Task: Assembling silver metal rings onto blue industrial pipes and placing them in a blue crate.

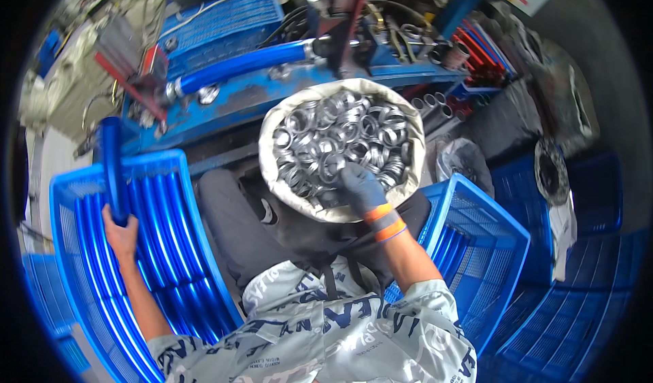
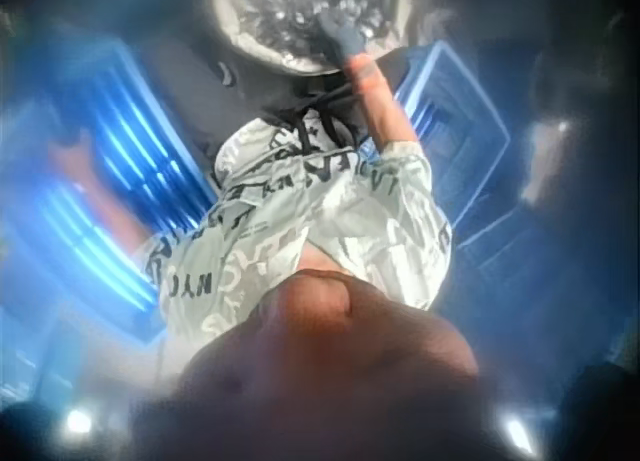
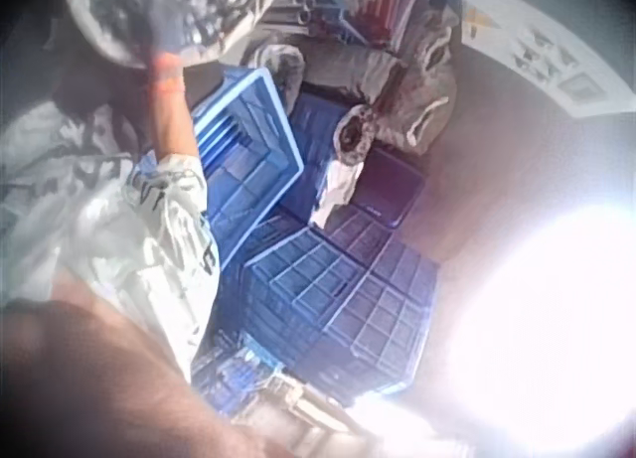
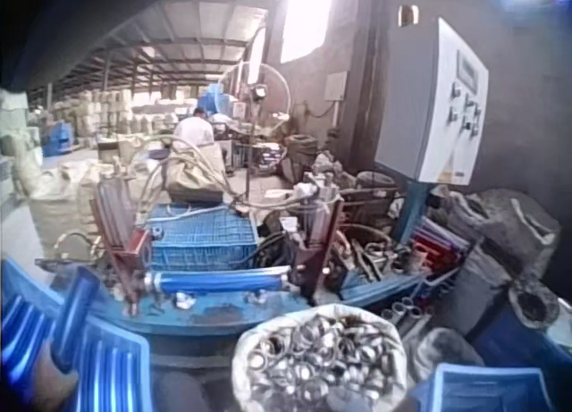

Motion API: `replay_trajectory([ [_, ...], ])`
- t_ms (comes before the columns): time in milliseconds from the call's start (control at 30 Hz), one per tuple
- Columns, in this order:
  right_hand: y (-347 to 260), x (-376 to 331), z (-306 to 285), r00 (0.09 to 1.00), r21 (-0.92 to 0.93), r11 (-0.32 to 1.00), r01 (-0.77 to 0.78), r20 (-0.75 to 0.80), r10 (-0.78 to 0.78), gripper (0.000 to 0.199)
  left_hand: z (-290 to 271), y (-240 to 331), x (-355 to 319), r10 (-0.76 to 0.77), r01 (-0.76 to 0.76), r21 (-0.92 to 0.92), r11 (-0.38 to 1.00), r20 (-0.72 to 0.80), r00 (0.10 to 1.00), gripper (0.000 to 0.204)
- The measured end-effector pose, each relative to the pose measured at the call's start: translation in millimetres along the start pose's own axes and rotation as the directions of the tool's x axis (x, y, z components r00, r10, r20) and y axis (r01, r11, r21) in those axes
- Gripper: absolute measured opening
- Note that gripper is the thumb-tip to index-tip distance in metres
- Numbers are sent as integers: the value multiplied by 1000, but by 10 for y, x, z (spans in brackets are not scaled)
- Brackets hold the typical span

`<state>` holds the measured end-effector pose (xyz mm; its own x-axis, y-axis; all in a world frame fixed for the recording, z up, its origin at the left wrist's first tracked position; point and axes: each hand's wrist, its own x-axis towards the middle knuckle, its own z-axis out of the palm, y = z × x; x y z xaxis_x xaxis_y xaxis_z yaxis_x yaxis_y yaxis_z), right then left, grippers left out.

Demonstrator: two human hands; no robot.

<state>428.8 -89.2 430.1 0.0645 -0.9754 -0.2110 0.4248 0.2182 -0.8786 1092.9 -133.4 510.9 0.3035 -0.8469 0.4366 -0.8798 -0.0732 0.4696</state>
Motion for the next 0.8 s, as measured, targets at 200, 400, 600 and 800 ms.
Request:
replay_trajectory([
  [200, -523, -425, 509, 984, 215, 965, 149, 61, -166, 53, 300, 2518, -463, 517, -386, -361, 849, 419, 747, 57],
  [400, -689, -499, 482, 966, 120, 964, 237, 79, -248, 67, 215, 2782, -552, 602, -481, -364, 797, 527, 600, 57],
  [600, -882, -576, 506, 993, -46, 993, 108, 52, -105, 74, 244, 2780, -525, 605, -498, -350, 794, 544, 582, 60],
  [800, -915, -250, 262, 977, -194, 959, 204, 99, -188, 67, 302, 2816, -643, 560, -439, -347, 829, 525, 642, 63],
])
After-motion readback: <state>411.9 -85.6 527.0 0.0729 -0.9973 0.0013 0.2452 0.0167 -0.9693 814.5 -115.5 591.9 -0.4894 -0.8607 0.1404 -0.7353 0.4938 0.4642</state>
